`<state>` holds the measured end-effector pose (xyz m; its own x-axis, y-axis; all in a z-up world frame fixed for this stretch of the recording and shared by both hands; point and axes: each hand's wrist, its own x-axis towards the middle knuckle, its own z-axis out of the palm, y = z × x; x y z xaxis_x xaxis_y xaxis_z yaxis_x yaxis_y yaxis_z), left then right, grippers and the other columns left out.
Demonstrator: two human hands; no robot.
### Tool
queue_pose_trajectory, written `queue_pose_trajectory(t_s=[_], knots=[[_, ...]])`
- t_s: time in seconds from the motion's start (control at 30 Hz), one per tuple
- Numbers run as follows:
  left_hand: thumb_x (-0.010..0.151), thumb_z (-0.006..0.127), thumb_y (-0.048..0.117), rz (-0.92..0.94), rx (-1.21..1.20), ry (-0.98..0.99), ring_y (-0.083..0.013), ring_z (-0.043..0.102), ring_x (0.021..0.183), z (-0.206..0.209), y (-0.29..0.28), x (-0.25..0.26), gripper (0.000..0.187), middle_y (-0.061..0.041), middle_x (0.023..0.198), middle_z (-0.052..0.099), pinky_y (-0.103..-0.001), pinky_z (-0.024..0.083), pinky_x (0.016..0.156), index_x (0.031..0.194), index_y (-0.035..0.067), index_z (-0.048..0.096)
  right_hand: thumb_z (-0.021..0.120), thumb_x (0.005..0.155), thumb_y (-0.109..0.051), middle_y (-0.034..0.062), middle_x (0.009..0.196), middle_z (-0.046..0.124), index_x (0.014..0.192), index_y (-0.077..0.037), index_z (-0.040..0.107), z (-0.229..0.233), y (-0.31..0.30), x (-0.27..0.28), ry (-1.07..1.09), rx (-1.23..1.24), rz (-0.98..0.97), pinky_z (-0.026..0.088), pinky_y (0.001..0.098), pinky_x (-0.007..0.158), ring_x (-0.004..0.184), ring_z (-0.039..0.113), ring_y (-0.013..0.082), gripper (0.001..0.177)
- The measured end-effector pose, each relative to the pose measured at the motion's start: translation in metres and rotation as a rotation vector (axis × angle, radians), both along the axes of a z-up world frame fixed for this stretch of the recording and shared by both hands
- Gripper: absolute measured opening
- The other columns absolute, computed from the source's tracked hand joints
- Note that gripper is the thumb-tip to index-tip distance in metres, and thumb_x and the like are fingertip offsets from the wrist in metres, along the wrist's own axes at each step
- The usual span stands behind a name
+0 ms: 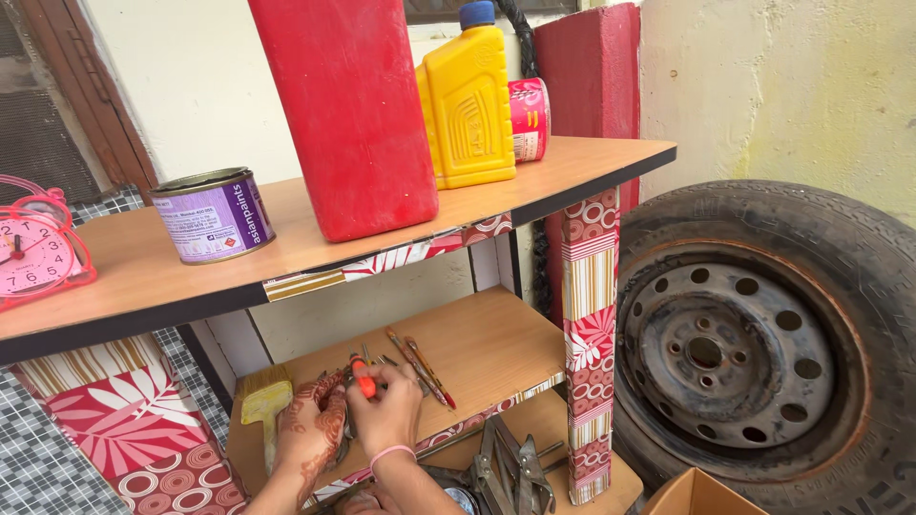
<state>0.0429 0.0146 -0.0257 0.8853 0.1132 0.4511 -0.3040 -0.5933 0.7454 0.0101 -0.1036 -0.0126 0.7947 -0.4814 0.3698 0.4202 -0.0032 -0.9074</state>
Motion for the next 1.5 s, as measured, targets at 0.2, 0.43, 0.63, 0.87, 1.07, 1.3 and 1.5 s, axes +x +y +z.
queue_pose_trajectory(t_s=[0.2,0.43,0.63,0.87,1.07,1.3,1.5], knots=[[0.09,0.059,0.017,-0.121,0.466,-0.14,-0.0406,0.061,0.118,-0.061,0.034,0.053,0.038,-0.02,0.122,0.069,-0.046,0.049,0.101,0.127,0.014,0.068,0.077,0.074,-0.001,0.0141,0.098,0.066,0.095,-0.005,0.079,-0.024,-0.004,0.005,0.054,-0.414,0.005,0.058,0.0399,0.08,0.087,0.072,0.0323,0.022],[0.092,0.053,0.021,-0.218,0.648,-0.057,-0.0386,0.052,0.128,-0.087,0.038,0.058,0.053,-0.018,0.147,0.054,-0.044,0.044,0.104,0.144,0.013,0.052,0.079,0.072,-0.001,0.0134,0.107,0.064,0.096,-0.01,0.08,-0.045,-0.003,0.019,0.091,-0.652,0.004,0.053,0.0476,0.084,0.094,0.067,0.0381,0.026],[0.095,0.05,0.023,-0.162,0.666,0.12,-0.0341,0.058,0.129,-0.064,0.022,0.03,0.041,-0.012,0.138,0.061,-0.041,0.049,0.107,0.133,0.013,0.058,0.077,0.076,-0.007,0.0138,0.105,0.066,0.095,-0.009,0.081,-0.039,-0.017,0.022,-0.016,-0.626,-0.01,0.056,0.0446,0.083,0.091,0.069,0.0359,0.02],[0.096,0.049,0.026,-0.165,0.689,0.147,-0.034,0.055,0.13,-0.072,0.014,0.029,0.043,-0.013,0.141,0.057,-0.041,0.048,0.106,0.137,0.011,0.054,0.077,0.081,-0.015,0.0132,0.098,0.066,0.099,-0.01,0.081,-0.039,-0.027,0.019,0.003,-0.7,-0.057,0.055,0.0459,0.079,0.087,0.069,0.0349,0.019],[0.096,0.049,0.027,-0.163,0.67,0.161,-0.0334,0.053,0.132,-0.078,0.017,0.033,0.047,-0.012,0.146,0.053,-0.042,0.046,0.107,0.141,0.013,0.051,0.075,0.081,-0.01,0.0098,0.1,0.066,0.097,-0.013,0.082,-0.05,-0.02,0.029,0.005,-0.885,-0.024,0.055,0.0453,0.078,0.087,0.069,0.0312,0.018],[0.091,0.05,0.017,-0.208,0.678,-0.107,-0.0393,0.053,0.129,-0.104,0.032,0.062,0.049,-0.022,0.144,0.054,-0.044,0.044,0.106,0.138,0.005,0.053,0.079,0.077,-0.019,0.0108,0.1,0.064,0.093,-0.008,0.081,-0.047,-0.02,0.025,-0.068,-0.939,-0.08,0.049,0.0431,0.093,0.104,0.059,0.031,0.02],[0.091,0.052,0.018,-0.177,0.293,-0.139,-0.0411,0.063,0.119,-0.073,0.013,0.044,0.047,-0.026,0.127,0.065,-0.045,0.049,0.102,0.135,0.004,0.06,0.074,0.085,-0.025,0.0106,0.106,0.067,0.1,-0.01,0.08,-0.037,-0.024,0.02,-0.004,-0.945,-0.06,0.044,0.0468,0.095,0.109,0.058,0.032,0.022]])
